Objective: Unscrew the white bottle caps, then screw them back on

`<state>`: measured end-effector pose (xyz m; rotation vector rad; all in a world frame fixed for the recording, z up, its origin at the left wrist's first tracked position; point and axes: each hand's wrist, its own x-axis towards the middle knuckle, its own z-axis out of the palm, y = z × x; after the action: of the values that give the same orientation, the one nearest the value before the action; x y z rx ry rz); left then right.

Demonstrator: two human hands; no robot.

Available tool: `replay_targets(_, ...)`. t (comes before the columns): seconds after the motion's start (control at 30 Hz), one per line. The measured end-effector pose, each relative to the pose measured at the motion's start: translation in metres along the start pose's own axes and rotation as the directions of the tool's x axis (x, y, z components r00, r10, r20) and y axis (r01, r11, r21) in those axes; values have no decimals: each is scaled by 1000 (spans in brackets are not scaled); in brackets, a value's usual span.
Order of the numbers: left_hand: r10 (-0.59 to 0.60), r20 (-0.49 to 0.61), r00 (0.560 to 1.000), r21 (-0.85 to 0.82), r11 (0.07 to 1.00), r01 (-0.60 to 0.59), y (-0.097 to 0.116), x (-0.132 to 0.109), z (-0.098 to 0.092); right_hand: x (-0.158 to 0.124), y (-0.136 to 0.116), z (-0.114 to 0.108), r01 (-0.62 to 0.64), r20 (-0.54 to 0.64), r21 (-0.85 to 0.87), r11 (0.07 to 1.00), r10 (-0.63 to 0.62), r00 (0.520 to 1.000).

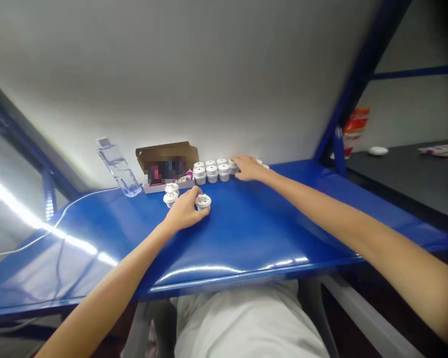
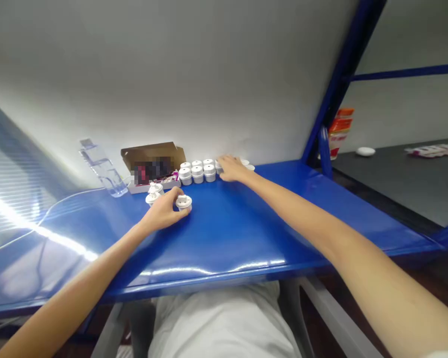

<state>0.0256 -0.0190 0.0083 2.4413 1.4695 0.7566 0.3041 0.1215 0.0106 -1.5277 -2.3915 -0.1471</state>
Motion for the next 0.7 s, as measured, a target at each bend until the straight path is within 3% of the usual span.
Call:
replay_targets(0.1, -103, -6, 995, 271, 957, 101, 0, -2, -11, -29, -5, -1, -3, -118, 65, 998, 10, 993)
replay_targets(0.2, -238, -51, 970, 436, 869, 236, -3, -2, -21, -59, -12, -7, 48, -186, 196, 979, -11, 982)
replay_targets(0.3, -293, -71, 953, 514, 808, 287, -9, -2, -29, -78, -20, -16, 67, -129, 363, 930, -21, 991)
replay_targets(0.4, -321, -80, 944, 552, 774, 311, -16, -1, -34, -82, -27, -22, 84, -70, 398, 914, -60, 996)
replay_targets(0.57, -275, -112, 955, 504, 813, 293, -14, 1, -32, -84, -46, -19, 102, -128, 489, 866, -44, 991)
replay_targets(0.63, -174, -92, 980, 380, 904, 196, -4, 1, -27, -87, -58, -15, 58, -96, 632, 772, 3, 995)
replay_targets(0.7, -15, -7, 1000, 168, 986, 16, 10, -1, -19, -91, -73, -11, -4, -8, 777, 630, 17, 1000)
